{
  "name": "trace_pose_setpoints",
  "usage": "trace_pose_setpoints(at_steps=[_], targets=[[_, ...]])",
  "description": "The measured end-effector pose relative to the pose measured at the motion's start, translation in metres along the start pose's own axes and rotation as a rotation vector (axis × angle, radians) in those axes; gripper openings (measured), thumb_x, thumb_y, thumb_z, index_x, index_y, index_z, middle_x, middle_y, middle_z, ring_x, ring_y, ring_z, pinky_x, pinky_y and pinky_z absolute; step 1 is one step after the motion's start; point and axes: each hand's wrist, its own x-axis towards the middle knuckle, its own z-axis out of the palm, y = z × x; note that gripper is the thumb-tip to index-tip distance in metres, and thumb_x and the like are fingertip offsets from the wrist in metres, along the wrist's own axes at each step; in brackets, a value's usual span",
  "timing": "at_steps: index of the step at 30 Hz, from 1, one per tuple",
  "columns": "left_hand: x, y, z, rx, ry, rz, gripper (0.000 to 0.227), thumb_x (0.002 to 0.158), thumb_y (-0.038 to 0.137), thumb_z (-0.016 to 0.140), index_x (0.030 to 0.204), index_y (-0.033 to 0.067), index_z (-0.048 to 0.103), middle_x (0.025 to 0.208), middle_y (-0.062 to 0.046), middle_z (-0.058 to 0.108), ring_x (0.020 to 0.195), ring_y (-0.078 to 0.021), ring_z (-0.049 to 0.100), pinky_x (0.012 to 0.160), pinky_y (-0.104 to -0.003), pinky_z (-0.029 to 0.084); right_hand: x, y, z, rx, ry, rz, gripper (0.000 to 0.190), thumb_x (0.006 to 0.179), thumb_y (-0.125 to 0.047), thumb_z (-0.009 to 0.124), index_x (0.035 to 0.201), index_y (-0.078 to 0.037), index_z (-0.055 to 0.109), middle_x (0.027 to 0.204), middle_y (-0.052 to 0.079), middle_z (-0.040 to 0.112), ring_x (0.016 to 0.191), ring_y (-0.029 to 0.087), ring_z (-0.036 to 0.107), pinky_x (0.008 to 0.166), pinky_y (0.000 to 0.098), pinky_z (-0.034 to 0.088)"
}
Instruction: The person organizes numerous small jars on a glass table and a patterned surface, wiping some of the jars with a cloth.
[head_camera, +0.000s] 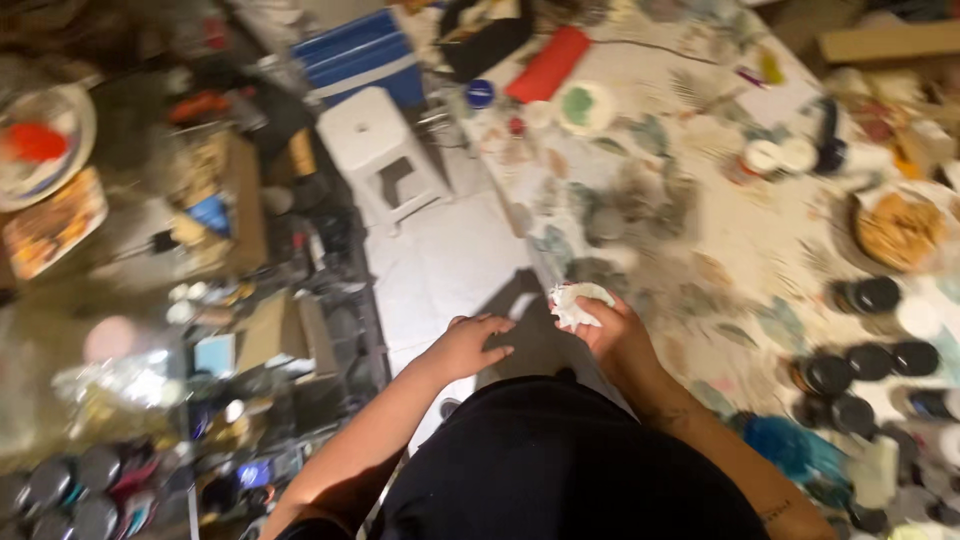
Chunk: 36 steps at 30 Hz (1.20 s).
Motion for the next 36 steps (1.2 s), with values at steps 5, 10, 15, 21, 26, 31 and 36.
trace_pose_setpoints(at_steps=[5, 10, 15, 21, 26, 31, 36], targets=[[0.146, -0.047, 0.103, -0.301, 0.175, 0.008, 0.046, 0.086, 0.034, 0.077, 0.127, 0.0150, 0.065, 0.114, -0.008, 0.074, 0.116, -0.0279, 0.068, 0.102, -0.043, 0.050, 0.008, -0.020, -0.101, 0.038, 0.341, -0.097, 0.024, 0.098, -0.009, 0.065, 0.120, 0.002, 0.063, 0.109, 0.014, 0.062, 0.087, 0.036, 0.070, 0.078, 0.0571, 0.063], [0.281, -0.067, 0.138, -0.364, 0.384, -0.047, 0.050, 0.082, 0.022, 0.080, 0.124, 0.0047, 0.060, 0.122, -0.020, 0.064, 0.121, -0.0434, 0.062, 0.101, -0.050, 0.049, -0.019, -0.041, -0.140, 0.168, 0.520, -0.190, 0.027, 0.103, -0.009, 0.057, 0.123, 0.009, 0.059, 0.114, 0.018, 0.059, 0.099, 0.043, 0.069, 0.089, 0.0692, 0.057], [0.346, -0.055, 0.141, -0.153, 0.597, 0.093, 0.108, 0.064, 0.031, 0.093, 0.155, 0.0105, 0.038, 0.148, -0.018, 0.050, 0.136, -0.0403, 0.050, 0.115, -0.045, 0.039, -0.033, -0.042, -0.180, 0.231, 0.644, -0.153, 0.009, 0.101, -0.008, 0.060, 0.100, 0.000, 0.063, 0.097, 0.010, 0.065, 0.091, 0.027, 0.063, 0.089, 0.0606, 0.061], [0.345, -0.022, 0.102, -0.283, 0.412, -0.138, 0.091, 0.061, 0.036, 0.087, 0.143, 0.0232, 0.051, 0.139, -0.008, 0.059, 0.124, -0.0287, 0.062, 0.101, -0.038, 0.050, -0.023, -0.036, -0.218, 0.234, 0.657, -0.172, 0.010, 0.098, -0.007, 0.061, 0.103, 0.001, 0.059, 0.100, 0.017, 0.065, 0.097, 0.037, 0.067, 0.086, 0.0621, 0.061], [0.285, 0.010, 0.057, -1.094, 0.260, 0.015, 0.077, 0.079, 0.013, 0.088, 0.144, 0.0153, 0.047, 0.136, -0.016, 0.059, 0.121, -0.0260, 0.060, 0.091, -0.041, 0.061, 0.017, -0.062, -0.178, 0.059, 0.500, -0.225, 0.018, 0.103, -0.010, 0.056, 0.117, 0.000, 0.060, 0.113, 0.017, 0.064, 0.102, 0.033, 0.066, 0.092, 0.0626, 0.059], [0.182, 0.048, 0.026, -1.421, 0.296, 0.133, 0.072, 0.089, 0.019, 0.077, 0.152, 0.0055, 0.046, 0.142, -0.022, 0.058, 0.127, -0.0303, 0.058, 0.105, -0.048, 0.051, 0.039, -0.092, -0.068, -0.068, 0.221, -0.339, 0.050, 0.100, -0.009, 0.058, 0.143, 0.012, 0.043, 0.139, 0.034, 0.049, 0.114, 0.051, 0.060, 0.098, 0.0659, 0.056], [0.111, 0.084, 0.025, -1.631, 0.378, 0.131, 0.059, 0.095, 0.032, 0.068, 0.139, -0.0047, 0.056, 0.122, -0.023, 0.068, 0.109, -0.0268, 0.068, 0.097, -0.044, 0.056, 0.056, -0.084, 0.024, -0.630, -0.922, -0.641, 0.098, 0.073, -0.053, 0.079, 0.137, 0.016, 0.052, 0.146, 0.032, 0.052, 0.145, 0.046, 0.039, 0.122, 0.0602, 0.022]])
